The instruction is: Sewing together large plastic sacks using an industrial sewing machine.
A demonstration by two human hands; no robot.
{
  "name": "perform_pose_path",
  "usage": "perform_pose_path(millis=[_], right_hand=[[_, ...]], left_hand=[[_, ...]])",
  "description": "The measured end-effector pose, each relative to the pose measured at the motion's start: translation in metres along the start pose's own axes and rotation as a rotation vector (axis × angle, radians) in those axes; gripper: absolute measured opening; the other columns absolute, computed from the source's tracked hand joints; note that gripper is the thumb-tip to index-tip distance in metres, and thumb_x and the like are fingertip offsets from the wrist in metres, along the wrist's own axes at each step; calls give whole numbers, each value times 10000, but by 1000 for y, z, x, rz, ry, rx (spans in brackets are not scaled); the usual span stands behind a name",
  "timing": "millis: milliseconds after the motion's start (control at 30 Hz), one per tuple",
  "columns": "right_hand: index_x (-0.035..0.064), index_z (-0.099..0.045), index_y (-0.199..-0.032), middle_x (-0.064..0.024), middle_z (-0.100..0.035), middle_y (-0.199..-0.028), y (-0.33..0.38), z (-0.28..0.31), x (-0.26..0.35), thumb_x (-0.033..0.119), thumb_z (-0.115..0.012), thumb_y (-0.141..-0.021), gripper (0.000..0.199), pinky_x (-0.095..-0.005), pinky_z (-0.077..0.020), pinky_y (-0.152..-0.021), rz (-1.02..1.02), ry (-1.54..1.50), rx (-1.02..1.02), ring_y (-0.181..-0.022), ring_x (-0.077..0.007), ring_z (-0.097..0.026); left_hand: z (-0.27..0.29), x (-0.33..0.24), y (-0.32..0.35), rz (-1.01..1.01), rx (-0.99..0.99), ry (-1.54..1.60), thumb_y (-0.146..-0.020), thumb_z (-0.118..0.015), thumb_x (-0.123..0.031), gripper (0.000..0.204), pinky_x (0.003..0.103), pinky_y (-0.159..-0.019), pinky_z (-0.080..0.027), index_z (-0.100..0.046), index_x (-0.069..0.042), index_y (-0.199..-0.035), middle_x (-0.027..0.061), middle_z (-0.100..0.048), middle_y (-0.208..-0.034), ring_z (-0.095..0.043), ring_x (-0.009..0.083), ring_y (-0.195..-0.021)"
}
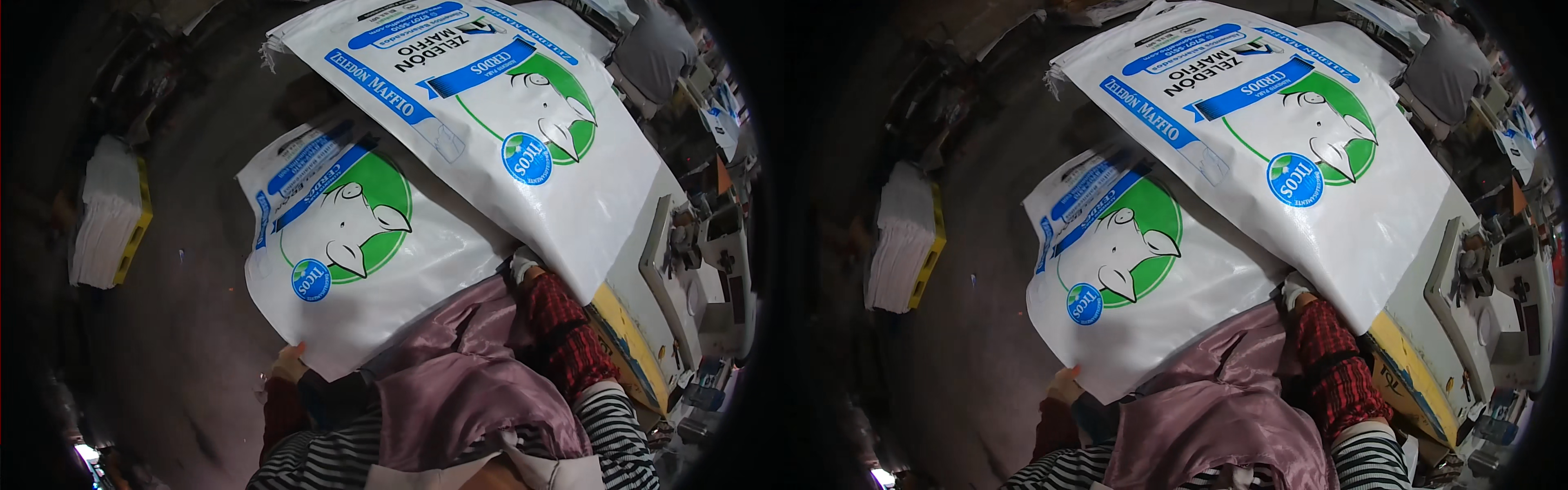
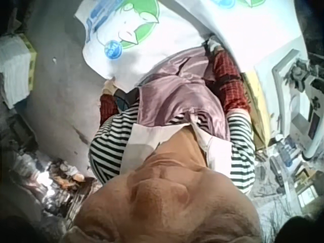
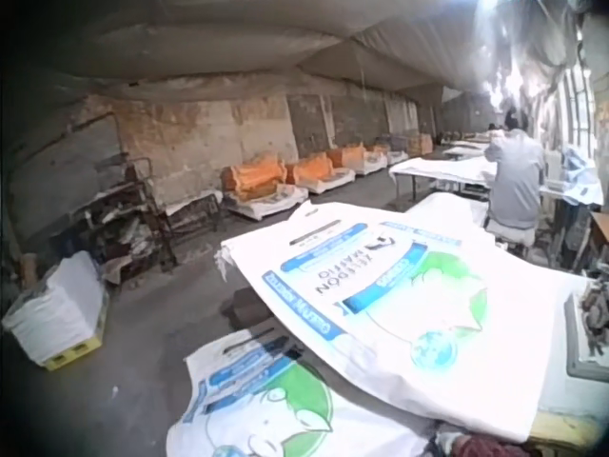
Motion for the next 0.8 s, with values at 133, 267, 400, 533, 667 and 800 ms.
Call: perform_pose_path(millis=[133,267,400,533,667,800], right_hand=[[203,-619,-1078,-28,-616,-1078,1,18,4,370,-468,-814,346,-369,-490,-764,-82,-422,-32,-949,-235,-604],[208,-607,-1093,-32,-613,-1084,38,42,-14,385,-469,-808,362,-372,-485,-772,-211,-753,-155,-953,-236,-601],[213,-595,-1108,-36,-609,-1090,54,63,-18,400,-469,-802,380,-376,-480,-781,-266,-947,-300,-957,-237,-599],[218,-584,-1123,-39,-606,-1096,72,48,-15,415,-469,-797,398,-380,-475,-790,-313,-1080,-392,-961,-238,-596],[223,-572,-1137,-43,-602,-1102,102,17,1,430,-469,-791,417,-383,-470,-799,-357,-1186,-499,-965,-239,-594],[228,-561,-1152,-47,-599,-1108,145,-43,23,446,-469,-785,436,-387,-465,-807,-469,-1285,-567,-969,-240,-591]], left_hand=[[-17,-4,11,388,-376,-312,-762,-657,-245,354,429,-745,-488,-565,-40,-1036,110,-585,-952,-579,269,-876],[-95,-42,54,-234,-626,-1673,-670,-657,-274,563,498,-830,-390,-480,-59,-1159,119,-523,-1077,-506,291,-970],[-139,3,40,-701,-261,-1867,-683,-622,-261,623,459,-850,-374,-438,-69,-1246,117,-531,-1066,-495,295,-980],[-150,20,-24,-322,169,-1976,-717,-589,-247,508,443,-818,-408,-515,-68,-1186,150,-562,-1061,-534,305,-964],[-202,-17,-47,67,304,-1936,-787,-514,-238,275,416,-746,-449,-653,-57,-941,186,-626,-957,-604,303,-890],[-369,-165,30,-552,364,-1255,-834,-516,-310,286,339,-595,-467,-610,-50,-760,109,-603,-621,-597,203,-611]])
Point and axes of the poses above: each hand's wrist, its own y-axis away from the middle knuckle, its own z-axis out of the back of the hand, x = y × z, the point moved 1 cm from there along -y, towards the middle knuckle
